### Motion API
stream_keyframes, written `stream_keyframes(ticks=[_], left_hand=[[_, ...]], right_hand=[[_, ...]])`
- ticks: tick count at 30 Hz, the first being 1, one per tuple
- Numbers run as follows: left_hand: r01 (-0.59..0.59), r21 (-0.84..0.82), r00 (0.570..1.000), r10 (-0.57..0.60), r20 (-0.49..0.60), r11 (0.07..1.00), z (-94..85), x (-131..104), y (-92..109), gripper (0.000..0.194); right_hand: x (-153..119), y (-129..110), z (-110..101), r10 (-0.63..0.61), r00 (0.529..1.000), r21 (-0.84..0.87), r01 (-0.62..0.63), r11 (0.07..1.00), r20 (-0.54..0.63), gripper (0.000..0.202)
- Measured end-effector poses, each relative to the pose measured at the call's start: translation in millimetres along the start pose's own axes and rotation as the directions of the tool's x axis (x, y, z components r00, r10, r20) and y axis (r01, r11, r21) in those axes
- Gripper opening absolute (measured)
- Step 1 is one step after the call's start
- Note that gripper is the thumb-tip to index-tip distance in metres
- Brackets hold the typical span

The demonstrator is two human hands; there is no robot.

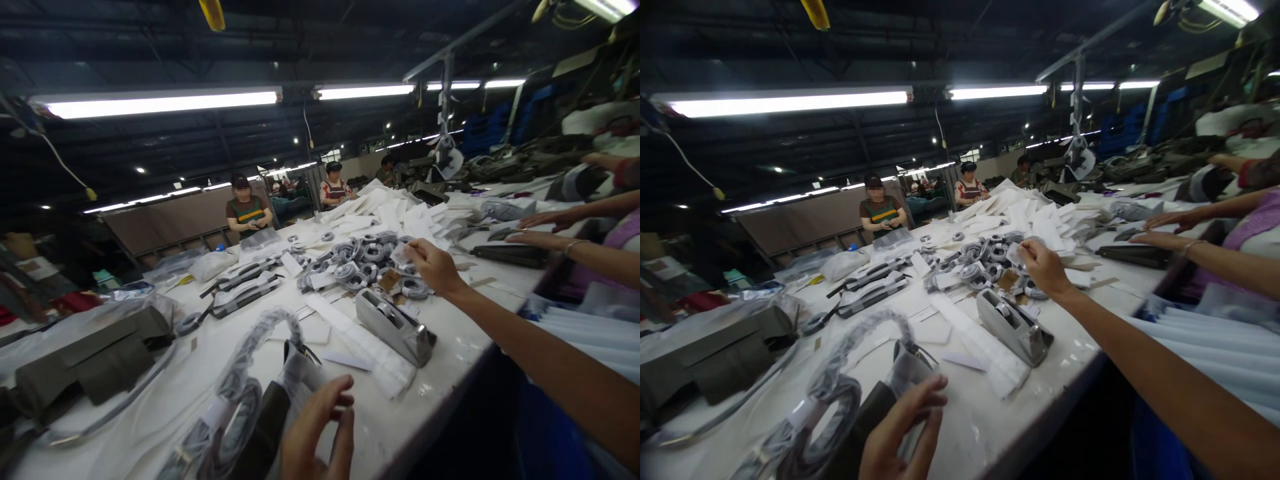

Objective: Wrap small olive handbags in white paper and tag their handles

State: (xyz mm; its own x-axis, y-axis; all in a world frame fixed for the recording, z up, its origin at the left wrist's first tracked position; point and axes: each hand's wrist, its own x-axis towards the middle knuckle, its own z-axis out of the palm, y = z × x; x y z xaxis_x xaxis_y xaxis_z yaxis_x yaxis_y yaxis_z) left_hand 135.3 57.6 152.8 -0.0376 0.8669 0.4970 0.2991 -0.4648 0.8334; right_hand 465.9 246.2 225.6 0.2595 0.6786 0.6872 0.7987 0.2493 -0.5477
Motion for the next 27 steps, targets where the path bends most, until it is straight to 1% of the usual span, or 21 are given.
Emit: stream_keyframes(ticks=[1,3,4,6,8,10,13,15,17,21,24,27], left_hand=[[-0.007,-0.055,0.999,0.01,0.051,0.998,5.7,9.5,7.6,0.029],[0.026,-0.136,0.989,-0.006,0.146,0.99,14.2,27.2,20.6,0.029],[0.055,-0.168,0.986,-0.027,0.163,0.984,17.8,35.2,25.8,0.031],[0.093,-0.22,0.985,-0.057,0.165,0.971,25.0,49.0,33.2,0.035],[0.12,-0.263,0.983,-0.077,0.168,0.957,32.0,59.6,37.1,0.038],[0.147,-0.302,0.976,-0.088,0.198,0.942,37.1,65.4,38.3,0.038],[0.179,-0.339,0.959,-0.087,0.269,0.924,38.1,63.6,37.8,0.034],[0.194,-0.351,0.955,-0.095,0.28,0.916,34.8,57.4,37.4,0.031],[0.194,-0.344,0.961,-0.108,0.255,0.919,29.7,50.9,37.0,0.026],[0.182,-0.308,0.972,-0.123,0.203,0.934,19.2,46.4,34.1,0.02],[0.192,-0.321,0.976,-0.147,0.161,0.927,14.2,49.8,27.3,0.02],[0.23,-0.379,0.971,-0.186,0.149,0.896,11.7,53.5,17.8,0.024]], right_hand=[[-2.6,-13.0,-8.0,0.002,1.0,0.047,-0.002,0.999,0.005,0.031],[-10.2,-40.2,-23.6,0.013,0.999,0.196,-0.02,0.98,0.035,0.033],[-15.2,-54.1,-31.0,0.018,0.998,0.282,-0.034,0.959,0.059,0.034],[-27.7,-81.2,-44.3,0.011,0.993,0.422,-0.06,0.905,0.119,0.038],[-42.8,-105.4,-54.8,-0.018,0.983,0.483,-0.073,0.872,0.182,0.04],[-59.5,-124.8,-61.8,-0.045,0.969,0.518,-0.09,0.85,0.242,0.04],[-85.4,-143.9,-66.1,-0.061,0.954,0.558,-0.12,0.821,0.294,0.038],[-101.9,-151.2,-65.7,-0.052,0.95,0.565,-0.138,0.814,0.308,0.037],[-116.0,-156.0,-63.5,-0.039,0.946,0.564,-0.159,0.81,0.323,0.037],[-131.4,-160.2,-54.7,-0.004,0.94,0.583,-0.208,0.786,0.34,0.035],[-133.9,-154.5,-41.9,0.011,0.938,0.612,-0.235,0.755,0.347,0.035],[-141.1,-137.0,-22.7,0.05,0.923,0.646,-0.306,0.7,0.382,0.039]])
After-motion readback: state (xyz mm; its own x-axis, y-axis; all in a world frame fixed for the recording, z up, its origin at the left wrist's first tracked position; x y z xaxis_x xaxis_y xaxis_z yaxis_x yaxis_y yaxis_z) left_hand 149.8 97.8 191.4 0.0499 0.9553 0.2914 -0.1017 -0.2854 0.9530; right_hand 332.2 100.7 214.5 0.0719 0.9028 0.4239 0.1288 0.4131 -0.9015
